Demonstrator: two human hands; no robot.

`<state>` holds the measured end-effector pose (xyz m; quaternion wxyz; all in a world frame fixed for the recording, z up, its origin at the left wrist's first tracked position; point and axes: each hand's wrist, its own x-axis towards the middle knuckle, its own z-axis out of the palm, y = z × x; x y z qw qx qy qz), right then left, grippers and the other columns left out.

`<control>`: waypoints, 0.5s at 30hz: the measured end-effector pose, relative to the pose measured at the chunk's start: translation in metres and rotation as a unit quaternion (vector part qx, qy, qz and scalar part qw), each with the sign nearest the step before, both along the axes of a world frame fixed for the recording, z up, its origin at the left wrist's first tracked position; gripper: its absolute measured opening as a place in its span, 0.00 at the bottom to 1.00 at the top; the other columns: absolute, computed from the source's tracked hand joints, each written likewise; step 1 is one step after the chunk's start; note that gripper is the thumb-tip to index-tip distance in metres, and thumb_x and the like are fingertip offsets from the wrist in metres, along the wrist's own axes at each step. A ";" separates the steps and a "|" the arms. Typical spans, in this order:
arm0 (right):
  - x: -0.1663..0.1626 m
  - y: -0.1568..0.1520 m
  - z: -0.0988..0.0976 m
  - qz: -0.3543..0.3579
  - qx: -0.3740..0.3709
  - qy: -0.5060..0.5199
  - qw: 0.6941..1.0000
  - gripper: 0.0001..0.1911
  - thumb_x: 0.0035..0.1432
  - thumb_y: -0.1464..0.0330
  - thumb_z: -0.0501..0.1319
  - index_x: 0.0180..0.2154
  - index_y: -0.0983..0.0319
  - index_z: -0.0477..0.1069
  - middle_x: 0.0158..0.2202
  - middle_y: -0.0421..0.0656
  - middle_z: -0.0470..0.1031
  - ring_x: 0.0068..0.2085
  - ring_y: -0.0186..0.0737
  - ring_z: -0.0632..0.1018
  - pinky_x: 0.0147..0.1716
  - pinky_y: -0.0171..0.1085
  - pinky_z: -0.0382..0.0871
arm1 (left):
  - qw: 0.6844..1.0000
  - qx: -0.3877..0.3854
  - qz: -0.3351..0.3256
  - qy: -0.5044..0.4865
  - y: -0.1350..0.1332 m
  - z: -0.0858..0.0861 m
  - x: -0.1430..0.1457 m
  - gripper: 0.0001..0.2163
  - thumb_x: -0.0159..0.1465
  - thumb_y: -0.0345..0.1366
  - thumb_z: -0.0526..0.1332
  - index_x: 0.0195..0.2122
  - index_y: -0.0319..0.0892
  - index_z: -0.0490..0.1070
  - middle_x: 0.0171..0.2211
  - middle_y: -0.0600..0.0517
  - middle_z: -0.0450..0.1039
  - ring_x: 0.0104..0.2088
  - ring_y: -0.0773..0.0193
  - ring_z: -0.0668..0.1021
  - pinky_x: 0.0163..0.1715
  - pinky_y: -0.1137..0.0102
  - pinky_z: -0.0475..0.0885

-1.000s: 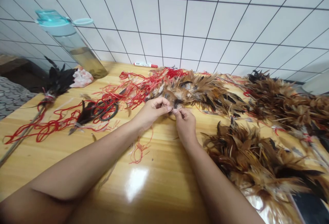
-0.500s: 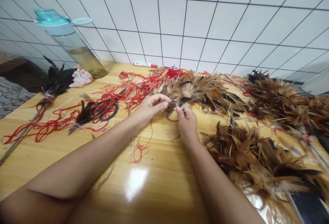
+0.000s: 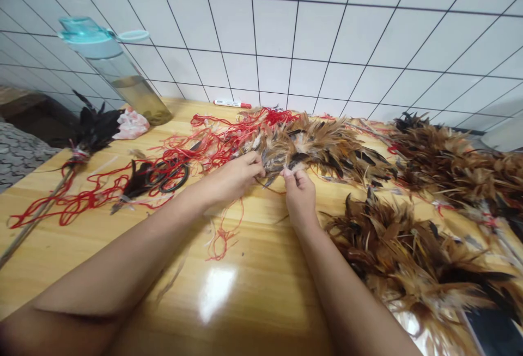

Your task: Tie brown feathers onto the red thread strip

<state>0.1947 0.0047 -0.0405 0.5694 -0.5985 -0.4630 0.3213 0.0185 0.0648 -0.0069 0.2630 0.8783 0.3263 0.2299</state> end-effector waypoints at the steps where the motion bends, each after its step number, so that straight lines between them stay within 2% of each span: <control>1: 0.000 0.000 0.001 -0.002 -0.006 0.010 1.000 0.17 0.55 0.54 0.58 0.31 0.61 0.70 0.20 0.35 0.60 0.24 0.33 0.61 0.25 0.33 0.57 | 0.999 -0.023 0.031 -0.013 -0.002 0.001 0.001 0.07 0.57 0.27 0.55 0.33 0.44 0.71 0.33 0.53 0.67 0.31 0.66 0.68 0.29 0.72 0.60; 4: -0.001 0.000 0.001 -0.002 -0.012 0.026 1.000 0.16 0.54 0.54 0.59 0.30 0.61 0.71 0.22 0.36 0.64 0.25 0.33 0.63 0.26 0.34 0.58 | 0.986 -0.107 0.119 -0.035 -0.005 0.005 0.004 0.04 0.62 0.36 0.54 0.32 0.45 0.66 0.27 0.56 0.65 0.25 0.66 0.65 0.25 0.71 0.55; 7: -0.001 0.001 0.000 -0.004 -0.009 0.028 1.000 0.16 0.53 0.54 0.59 0.30 0.61 0.71 0.25 0.38 0.68 0.27 0.34 0.65 0.27 0.34 0.59 | 0.980 -0.126 0.142 -0.053 -0.007 0.012 0.008 0.05 0.63 0.38 0.54 0.32 0.45 0.64 0.27 0.56 0.64 0.26 0.65 0.65 0.26 0.70 0.55; 11: 0.000 0.001 -0.002 0.001 -0.017 0.028 0.999 0.16 0.54 0.55 0.59 0.30 0.61 0.71 0.24 0.37 0.66 0.26 0.33 0.64 0.28 0.34 0.58 | 0.986 -0.058 0.114 -0.105 -0.009 0.018 0.012 0.03 0.62 0.33 0.53 0.33 0.44 0.65 0.33 0.54 0.64 0.33 0.65 0.67 0.32 0.70 0.61; 15: 0.000 0.000 -0.003 0.001 -0.016 0.036 0.999 0.15 0.55 0.55 0.59 0.30 0.61 0.71 0.23 0.36 0.64 0.26 0.33 0.63 0.28 0.34 0.57 | 0.982 0.070 0.096 -0.145 -0.007 0.020 0.012 0.04 0.60 0.29 0.56 0.33 0.42 0.69 0.38 0.50 0.64 0.39 0.63 0.68 0.41 0.68 0.65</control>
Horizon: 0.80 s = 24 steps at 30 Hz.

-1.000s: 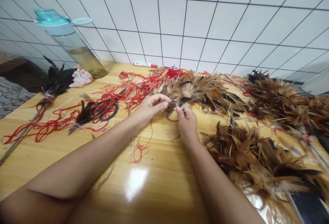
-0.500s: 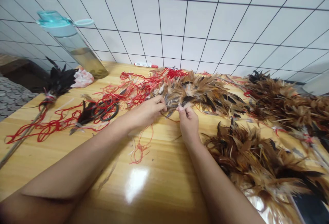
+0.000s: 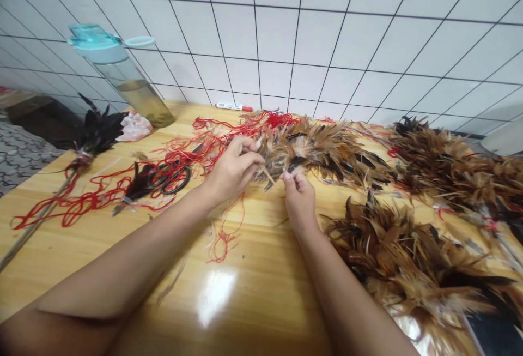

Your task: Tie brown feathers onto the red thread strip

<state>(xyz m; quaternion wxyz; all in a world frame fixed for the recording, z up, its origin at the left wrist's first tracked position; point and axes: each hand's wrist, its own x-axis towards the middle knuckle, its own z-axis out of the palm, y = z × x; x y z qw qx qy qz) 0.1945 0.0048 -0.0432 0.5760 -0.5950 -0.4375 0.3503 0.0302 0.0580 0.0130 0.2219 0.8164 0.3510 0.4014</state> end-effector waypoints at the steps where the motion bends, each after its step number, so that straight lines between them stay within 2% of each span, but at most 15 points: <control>1: 0.000 0.000 0.000 0.000 0.001 0.001 1.000 0.15 0.54 0.55 0.59 0.30 0.61 0.71 0.23 0.36 0.63 0.26 0.33 0.63 0.28 0.34 0.57 | 1.000 0.027 0.012 -0.010 0.001 0.000 0.000 0.04 0.59 0.29 0.57 0.32 0.41 0.70 0.38 0.49 0.64 0.40 0.63 0.68 0.42 0.67 0.66; 3: -0.001 0.000 0.002 -0.003 0.004 0.002 1.000 0.15 0.54 0.56 0.59 0.29 0.61 0.71 0.22 0.36 0.63 0.26 0.34 0.63 0.29 0.34 0.58 | 0.998 0.036 0.036 -0.043 0.002 -0.002 0.000 0.03 0.60 0.30 0.58 0.31 0.41 0.71 0.38 0.48 0.64 0.42 0.63 0.69 0.45 0.66 0.66; 4: -0.001 -0.001 0.002 -0.004 0.004 0.000 1.000 0.15 0.54 0.56 0.59 0.29 0.61 0.71 0.22 0.36 0.63 0.26 0.34 0.63 0.29 0.35 0.58 | 0.997 0.010 0.041 -0.068 0.002 -0.003 0.000 0.03 0.60 0.32 0.59 0.30 0.40 0.72 0.38 0.48 0.65 0.42 0.63 0.69 0.45 0.66 0.67; 7: -0.002 0.000 0.004 -0.005 0.007 -0.010 1.000 0.14 0.54 0.58 0.59 0.28 0.62 0.71 0.22 0.36 0.64 0.27 0.34 0.64 0.31 0.35 0.59 | 0.978 -0.137 0.008 -0.157 0.000 -0.007 0.004 0.07 0.57 0.36 0.63 0.27 0.39 0.72 0.38 0.48 0.67 0.41 0.64 0.72 0.43 0.68 0.68; 11: -0.003 0.000 0.003 0.012 0.017 -0.027 0.999 0.12 0.53 0.59 0.59 0.27 0.62 0.72 0.24 0.37 0.68 0.29 0.35 0.67 0.33 0.35 0.60 | 0.904 -0.323 -0.077 -0.267 -0.007 -0.010 0.012 0.12 0.55 0.42 0.66 0.27 0.37 0.72 0.34 0.50 0.72 0.34 0.68 0.73 0.38 0.72 0.68; 13: -0.003 0.001 0.003 0.020 0.024 -0.031 0.999 0.12 0.53 0.60 0.59 0.26 0.62 0.72 0.25 0.38 0.69 0.30 0.35 0.67 0.33 0.35 0.60 | 0.872 -0.377 -0.097 -0.296 -0.010 -0.011 0.016 0.12 0.54 0.42 0.66 0.28 0.37 0.71 0.32 0.51 0.73 0.29 0.71 0.71 0.31 0.74 0.66; 14: -0.004 0.001 0.003 0.023 0.026 -0.033 0.999 0.12 0.53 0.60 0.59 0.25 0.62 0.71 0.25 0.38 0.69 0.29 0.35 0.67 0.32 0.35 0.60 | 0.867 -0.389 -0.094 -0.299 -0.011 -0.011 0.018 0.12 0.54 0.42 0.66 0.28 0.37 0.70 0.31 0.52 0.73 0.26 0.73 0.70 0.28 0.75 0.65; 16: -0.005 0.000 0.003 0.024 0.027 -0.038 0.999 0.12 0.52 0.61 0.59 0.23 0.62 0.70 0.24 0.38 0.67 0.29 0.34 0.66 0.31 0.35 0.60 | 0.876 -0.385 -0.076 -0.281 -0.012 -0.013 0.020 0.11 0.55 0.41 0.66 0.28 0.38 0.69 0.27 0.53 0.72 0.24 0.73 0.69 0.26 0.76 0.63; 19: -0.006 0.001 0.004 0.025 0.020 -0.029 0.999 0.12 0.51 0.61 0.59 0.21 0.62 0.70 0.22 0.37 0.65 0.27 0.34 0.65 0.31 0.35 0.59 | 0.916 -0.332 -0.046 -0.219 -0.011 -0.014 0.019 0.09 0.56 0.38 0.64 0.29 0.38 0.70 0.25 0.55 0.70 0.25 0.72 0.69 0.28 0.75 0.64; 24: -0.006 0.002 0.006 0.042 0.005 -0.005 0.999 0.12 0.50 0.60 0.60 0.23 0.62 0.71 0.22 0.37 0.65 0.27 0.34 0.64 0.30 0.34 0.59 | 0.965 -0.225 -0.027 -0.131 -0.009 -0.014 0.015 0.06 0.59 0.36 0.60 0.30 0.38 0.71 0.30 0.52 0.73 0.30 0.69 0.72 0.33 0.73 0.66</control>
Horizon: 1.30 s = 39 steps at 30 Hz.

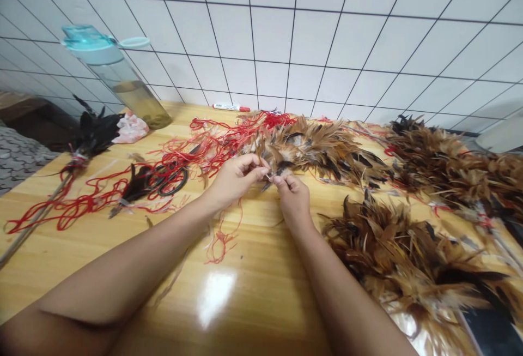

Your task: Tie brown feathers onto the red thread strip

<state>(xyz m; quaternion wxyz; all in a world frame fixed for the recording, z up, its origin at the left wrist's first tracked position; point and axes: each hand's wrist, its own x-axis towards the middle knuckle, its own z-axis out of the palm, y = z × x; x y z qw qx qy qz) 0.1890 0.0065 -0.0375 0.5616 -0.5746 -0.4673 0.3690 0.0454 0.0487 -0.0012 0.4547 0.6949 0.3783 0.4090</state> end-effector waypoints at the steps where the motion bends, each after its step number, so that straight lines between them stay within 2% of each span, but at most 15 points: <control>1: 0.000 0.000 0.001 0.004 0.000 -0.002 1.000 0.12 0.50 0.60 0.60 0.22 0.61 0.70 0.21 0.37 0.64 0.27 0.34 0.64 0.30 0.34 0.59 | 0.999 0.027 0.005 0.021 0.000 0.001 -0.001 0.06 0.60 0.36 0.60 0.30 0.39 0.71 0.31 0.52 0.74 0.31 0.68 0.73 0.34 0.73 0.66; 6: 0.000 -0.001 0.003 0.035 0.023 -0.019 0.999 0.13 0.50 0.62 0.59 0.19 0.61 0.64 0.22 0.37 0.62 0.28 0.34 0.64 0.32 0.34 0.60 | 0.985 0.138 0.030 0.094 -0.004 0.003 0.000 0.05 0.61 0.33 0.58 0.29 0.40 0.71 0.29 0.52 0.73 0.32 0.67 0.73 0.35 0.72 0.65; 10: 0.000 -0.001 0.002 0.046 0.025 -0.026 0.998 0.12 0.50 0.62 0.59 0.20 0.61 0.63 0.22 0.36 0.61 0.28 0.34 0.63 0.31 0.34 0.59 | 0.981 0.166 0.022 0.099 -0.008 0.003 0.003 0.04 0.61 0.31 0.58 0.29 0.40 0.70 0.30 0.52 0.73 0.33 0.67 0.73 0.36 0.72 0.65; 13: 0.000 -0.001 -0.001 0.043 0.028 -0.039 0.998 0.12 0.50 0.61 0.58 0.21 0.61 0.63 0.22 0.36 0.60 0.27 0.34 0.62 0.30 0.34 0.58 | 0.994 0.097 0.011 0.054 -0.008 0.001 0.004 0.02 0.60 0.33 0.58 0.33 0.40 0.69 0.30 0.52 0.72 0.32 0.68 0.73 0.35 0.73 0.66; 15: 0.001 0.000 -0.003 0.035 0.022 -0.046 0.998 0.12 0.51 0.61 0.57 0.21 0.61 0.63 0.22 0.36 0.60 0.27 0.34 0.62 0.30 0.34 0.58 | 0.999 0.027 0.016 0.007 -0.007 0.000 0.004 0.05 0.59 0.34 0.60 0.35 0.40 0.67 0.30 0.53 0.72 0.32 0.69 0.73 0.34 0.74 0.67; 19: 0.003 0.000 -0.007 0.023 0.017 -0.068 0.997 0.13 0.53 0.61 0.56 0.21 0.60 0.62 0.22 0.36 0.60 0.27 0.34 0.62 0.30 0.35 0.58 | 0.998 -0.066 -0.020 0.003 -0.003 -0.001 0.004 0.07 0.57 0.37 0.61 0.32 0.39 0.67 0.26 0.55 0.70 0.26 0.71 0.70 0.28 0.75 0.65; 22: 0.003 0.000 -0.007 0.028 0.033 -0.102 0.994 0.13 0.53 0.62 0.55 0.20 0.60 0.61 0.22 0.37 0.60 0.27 0.34 0.62 0.30 0.35 0.58 | 0.994 -0.091 -0.054 0.026 -0.002 0.000 0.003 0.08 0.57 0.38 0.61 0.26 0.38 0.68 0.22 0.55 0.69 0.24 0.71 0.69 0.26 0.75 0.62; 25: 0.002 -0.001 -0.003 0.039 0.048 -0.139 0.988 0.13 0.53 0.64 0.54 0.19 0.60 0.60 0.21 0.37 0.59 0.26 0.35 0.62 0.30 0.35 0.59 | 0.990 -0.117 -0.073 0.001 -0.001 -0.001 0.003 0.09 0.55 0.38 0.62 0.23 0.38 0.68 0.22 0.54 0.71 0.24 0.71 0.70 0.26 0.75 0.62; 32: 0.000 -0.001 0.002 0.112 0.057 -0.140 0.982 0.12 0.54 0.65 0.54 0.20 0.59 0.67 0.20 0.38 0.63 0.26 0.37 0.65 0.31 0.37 0.61 | 0.973 -0.183 -0.111 -0.087 0.002 -0.009 0.000 0.11 0.53 0.38 0.66 0.24 0.37 0.67 0.22 0.54 0.71 0.24 0.72 0.71 0.28 0.75 0.64; 35: 0.000 -0.001 0.001 0.111 0.042 -0.125 0.985 0.12 0.53 0.63 0.56 0.21 0.59 0.68 0.22 0.39 0.65 0.28 0.37 0.66 0.32 0.36 0.61 | 0.966 -0.198 -0.118 -0.118 0.001 -0.008 0.000 0.12 0.52 0.39 0.67 0.25 0.38 0.66 0.22 0.55 0.71 0.25 0.72 0.72 0.30 0.75 0.64; 39: 0.001 -0.002 0.001 0.100 0.038 -0.134 0.985 0.12 0.54 0.63 0.55 0.22 0.59 0.67 0.22 0.38 0.63 0.28 0.37 0.65 0.32 0.36 0.60 | 0.964 -0.210 -0.112 -0.120 0.001 -0.006 -0.001 0.13 0.52 0.40 0.68 0.27 0.37 0.66 0.24 0.54 0.72 0.25 0.72 0.72 0.28 0.75 0.63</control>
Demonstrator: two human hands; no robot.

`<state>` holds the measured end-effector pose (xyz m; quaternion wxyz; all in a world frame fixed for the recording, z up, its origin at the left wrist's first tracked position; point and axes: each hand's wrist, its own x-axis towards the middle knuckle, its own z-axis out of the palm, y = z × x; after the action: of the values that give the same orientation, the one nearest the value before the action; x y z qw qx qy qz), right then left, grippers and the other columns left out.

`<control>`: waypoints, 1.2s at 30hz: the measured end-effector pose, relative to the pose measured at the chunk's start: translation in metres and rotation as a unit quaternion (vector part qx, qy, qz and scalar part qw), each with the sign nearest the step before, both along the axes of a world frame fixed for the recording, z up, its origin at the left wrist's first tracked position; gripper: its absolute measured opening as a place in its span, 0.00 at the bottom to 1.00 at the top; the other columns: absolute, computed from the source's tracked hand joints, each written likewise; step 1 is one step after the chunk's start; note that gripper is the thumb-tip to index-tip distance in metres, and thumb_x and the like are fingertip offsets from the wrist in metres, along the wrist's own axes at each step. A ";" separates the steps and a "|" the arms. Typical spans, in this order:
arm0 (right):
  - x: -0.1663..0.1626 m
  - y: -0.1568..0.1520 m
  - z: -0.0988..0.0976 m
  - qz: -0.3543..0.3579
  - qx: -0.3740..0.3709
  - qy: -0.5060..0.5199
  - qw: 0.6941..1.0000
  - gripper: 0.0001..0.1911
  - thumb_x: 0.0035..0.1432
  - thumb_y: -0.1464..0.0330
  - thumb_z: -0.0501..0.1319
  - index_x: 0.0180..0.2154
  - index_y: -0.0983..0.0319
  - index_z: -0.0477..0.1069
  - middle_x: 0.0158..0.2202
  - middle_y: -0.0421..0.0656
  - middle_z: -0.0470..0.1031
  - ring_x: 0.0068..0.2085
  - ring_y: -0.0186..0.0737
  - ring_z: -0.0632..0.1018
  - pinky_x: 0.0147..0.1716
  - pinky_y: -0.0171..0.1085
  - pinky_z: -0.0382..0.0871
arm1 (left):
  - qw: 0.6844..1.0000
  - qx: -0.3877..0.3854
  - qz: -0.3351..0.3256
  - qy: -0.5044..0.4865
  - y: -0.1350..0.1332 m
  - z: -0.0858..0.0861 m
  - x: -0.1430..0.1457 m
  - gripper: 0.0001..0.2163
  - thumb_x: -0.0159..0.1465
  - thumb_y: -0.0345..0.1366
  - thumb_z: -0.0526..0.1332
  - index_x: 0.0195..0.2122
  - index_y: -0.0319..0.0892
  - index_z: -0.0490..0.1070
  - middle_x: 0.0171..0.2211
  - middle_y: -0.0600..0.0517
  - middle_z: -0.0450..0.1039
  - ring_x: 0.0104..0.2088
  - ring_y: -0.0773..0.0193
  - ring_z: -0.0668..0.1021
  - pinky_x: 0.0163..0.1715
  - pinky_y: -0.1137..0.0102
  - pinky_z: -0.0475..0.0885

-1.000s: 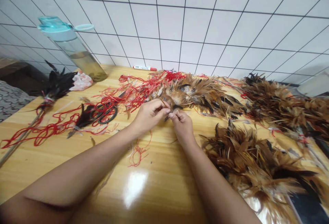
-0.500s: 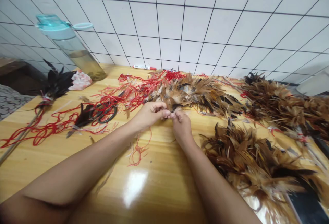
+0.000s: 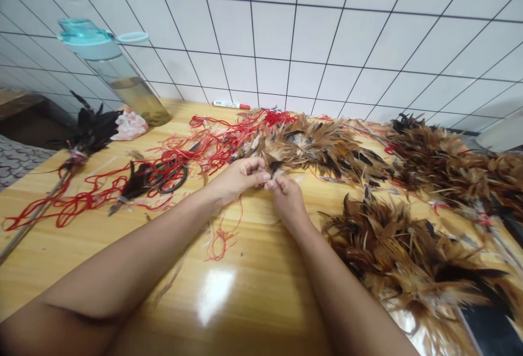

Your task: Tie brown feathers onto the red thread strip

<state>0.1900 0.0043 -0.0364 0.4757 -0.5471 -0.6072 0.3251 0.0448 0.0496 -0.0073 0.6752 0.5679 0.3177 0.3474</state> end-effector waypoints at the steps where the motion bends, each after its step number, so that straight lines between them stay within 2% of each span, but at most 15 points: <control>1: 0.000 0.000 0.000 0.001 0.002 -0.004 1.000 0.12 0.54 0.63 0.55 0.22 0.59 0.66 0.22 0.38 0.62 0.28 0.37 0.65 0.32 0.36 0.60 | 1.000 -0.002 -0.004 0.005 0.000 0.000 0.000 0.13 0.52 0.40 0.68 0.27 0.37 0.67 0.24 0.54 0.72 0.25 0.72 0.72 0.28 0.76 0.63; 8: 0.000 -0.001 -0.001 0.002 0.003 -0.013 1.000 0.13 0.55 0.63 0.53 0.21 0.59 0.64 0.21 0.38 0.61 0.28 0.37 0.64 0.32 0.36 0.59 | 0.999 -0.039 -0.022 -0.020 0.003 -0.005 -0.001 0.15 0.49 0.41 0.70 0.28 0.36 0.69 0.24 0.51 0.73 0.25 0.72 0.71 0.26 0.74 0.60; 16: 0.000 0.000 -0.001 0.012 0.011 -0.028 0.999 0.13 0.55 0.63 0.53 0.21 0.59 0.62 0.21 0.38 0.60 0.27 0.37 0.64 0.31 0.37 0.59 | 0.993 -0.095 -0.023 -0.067 0.001 -0.007 0.003 0.19 0.44 0.40 0.74 0.31 0.36 0.69 0.25 0.52 0.71 0.27 0.70 0.74 0.29 0.73 0.63; 23: 0.003 0.001 -0.005 -0.011 0.009 -0.014 1.000 0.13 0.56 0.62 0.53 0.22 0.59 0.62 0.22 0.38 0.60 0.28 0.36 0.63 0.31 0.36 0.58 | 0.996 -0.074 0.004 -0.058 0.001 -0.003 0.002 0.17 0.47 0.39 0.72 0.31 0.37 0.68 0.25 0.54 0.71 0.25 0.72 0.72 0.26 0.75 0.61; 29: 0.004 0.003 -0.006 -0.056 -0.036 0.075 0.995 0.15 0.55 0.57 0.55 0.24 0.60 0.62 0.20 0.36 0.57 0.25 0.34 0.60 0.26 0.34 0.55 | 0.997 -0.057 -0.003 -0.051 0.002 0.001 0.000 0.14 0.51 0.39 0.69 0.33 0.36 0.70 0.24 0.54 0.70 0.23 0.75 0.68 0.26 0.75 0.61; 36: 0.002 0.001 -0.007 -0.050 -0.041 0.080 0.995 0.14 0.55 0.58 0.56 0.24 0.60 0.62 0.21 0.36 0.56 0.25 0.32 0.58 0.24 0.33 0.54 | 0.999 -0.030 0.008 -0.011 0.000 -0.001 0.003 0.10 0.53 0.38 0.67 0.30 0.37 0.68 0.25 0.54 0.71 0.24 0.74 0.68 0.25 0.76 0.60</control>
<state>0.1917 0.0057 -0.0432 0.5157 -0.5678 -0.5252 0.3686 0.0483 0.0495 -0.0080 0.6926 0.5411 0.3246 0.3496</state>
